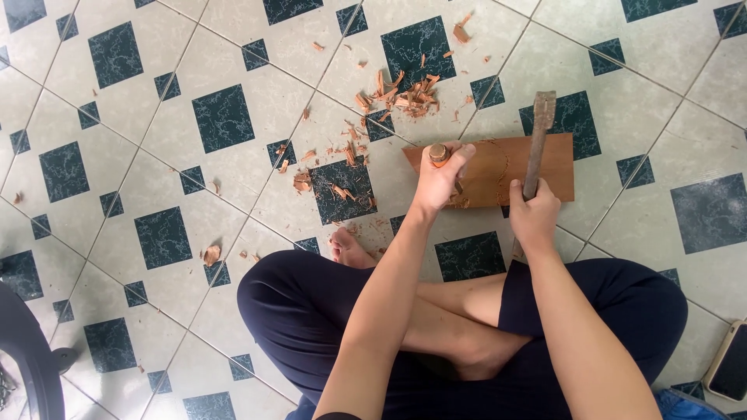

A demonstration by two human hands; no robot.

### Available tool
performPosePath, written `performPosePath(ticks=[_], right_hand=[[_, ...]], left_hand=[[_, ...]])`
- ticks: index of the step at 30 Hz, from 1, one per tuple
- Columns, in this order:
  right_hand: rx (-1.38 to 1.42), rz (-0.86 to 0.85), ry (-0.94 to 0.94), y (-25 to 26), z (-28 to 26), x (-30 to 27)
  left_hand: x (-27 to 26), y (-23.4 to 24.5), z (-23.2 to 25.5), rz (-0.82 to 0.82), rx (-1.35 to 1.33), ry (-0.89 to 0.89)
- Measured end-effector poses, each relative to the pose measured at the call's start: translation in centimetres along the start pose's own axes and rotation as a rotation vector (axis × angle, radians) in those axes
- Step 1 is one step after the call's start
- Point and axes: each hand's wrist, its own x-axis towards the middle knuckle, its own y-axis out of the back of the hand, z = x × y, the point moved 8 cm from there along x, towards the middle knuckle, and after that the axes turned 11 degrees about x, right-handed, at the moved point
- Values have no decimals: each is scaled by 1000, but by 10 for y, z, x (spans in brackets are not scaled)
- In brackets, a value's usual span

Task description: Carving a piece of wood using a hammer and chisel while sitting on the floor.

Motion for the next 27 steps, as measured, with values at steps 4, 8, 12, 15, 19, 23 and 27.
performPosePath(ticks=[4, 8, 12, 15, 19, 23, 27], right_hand=[[-7, 9, 39, 2, 2, 8], [-33, -2, 52, 2, -3, 11], [-37, -21, 97, 1, -3, 19], [-54, -32, 96, 0, -2, 23], [-72, -39, 94, -1, 5, 24], [-59, -31, 103, -1, 0, 21], [-15, -36, 104, -1, -2, 17]], left_hand=[[-1, 6, -1, 32, -20, 2], [4, 16, -27, 95, -132, 44], [7, 20, -29, 114, -199, 12], [9, 24, -31, 152, -234, -6], [11, 22, -38, 156, -292, 4], [8, 14, -23, 120, -166, -28], [2, 1, 20, 53, 86, -33]])
